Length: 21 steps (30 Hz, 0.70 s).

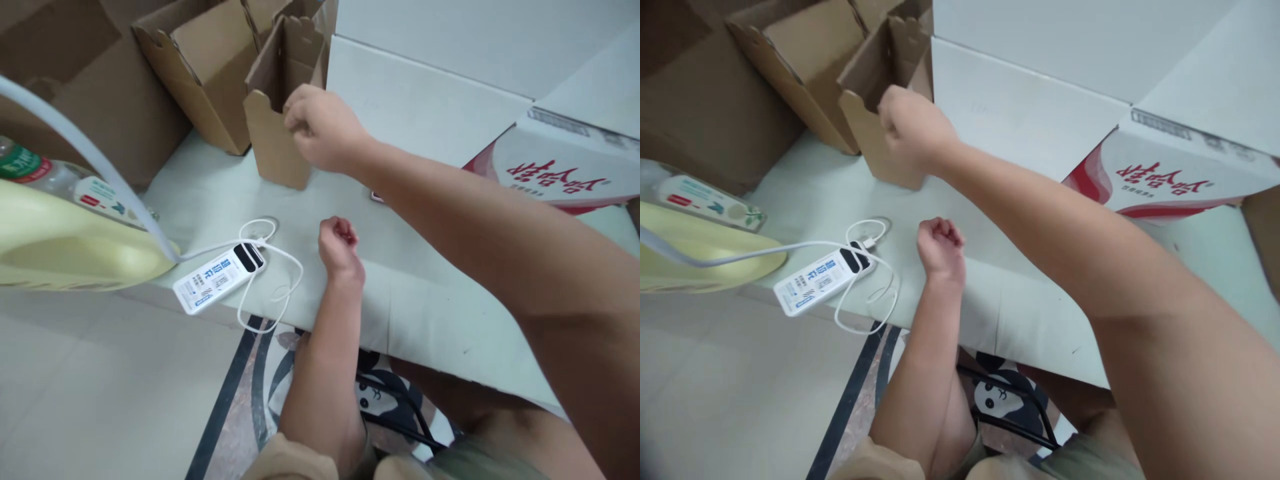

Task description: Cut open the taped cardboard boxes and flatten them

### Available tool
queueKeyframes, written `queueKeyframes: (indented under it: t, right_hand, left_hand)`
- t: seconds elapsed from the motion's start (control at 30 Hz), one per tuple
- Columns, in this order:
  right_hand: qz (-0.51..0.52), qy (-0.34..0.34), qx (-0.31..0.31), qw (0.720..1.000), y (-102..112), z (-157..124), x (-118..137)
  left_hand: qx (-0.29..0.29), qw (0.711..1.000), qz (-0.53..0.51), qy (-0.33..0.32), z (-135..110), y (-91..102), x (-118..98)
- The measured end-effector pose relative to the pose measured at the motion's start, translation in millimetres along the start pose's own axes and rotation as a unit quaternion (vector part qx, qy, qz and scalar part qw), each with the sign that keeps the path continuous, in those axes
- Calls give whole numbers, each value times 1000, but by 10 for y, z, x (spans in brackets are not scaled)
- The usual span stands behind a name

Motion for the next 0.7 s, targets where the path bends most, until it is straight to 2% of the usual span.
queueKeyframes:
  t: [0.07,0.1,0.17,0.23,0.3,0.4,0.53,0.6,0.7]
  right_hand:
    - [-51,-4,-13,999,1,-261,-54]
    - [-65,-7,-25,998,3,-409,-90]
    - [-23,-7,-61,998,16,-747,-181]
    - [30,-10,-108,994,40,-1153,-279]
    - [63,-12,-161,985,69,-1640,-352]
    - [61,1,-223,973,88,-2473,-384]
    - [54,-33,-322,945,53,-3512,-352]
    - [36,-47,-359,932,21,-3879,-314]
    - [-11,-66,-377,924,-36,-4201,-267]
  left_hand:
    - [-44,987,102,-118,-30,52,-92]
    - [-67,968,158,-183,-64,72,-142]
    - [-103,915,258,-292,-154,96,-235]
    - [-117,867,318,-365,-240,105,-307]
    - [-115,840,346,-402,-291,109,-358]
    - [-81,844,339,-408,-294,99,-385]
    - [17,898,238,-370,-257,26,-302]
    - [92,922,198,-320,-264,-57,-209]
    - [208,941,181,-198,-317,-220,-20]
Point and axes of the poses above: each hand's wrist, its own z-axis towards the middle knuckle, its own y-axis out of the back of the hand, x = y × z, the point moved 2 cm from there along z, towards the middle knuckle, and after that the axes turned 15 degrees about x, right-handed, at the moved point
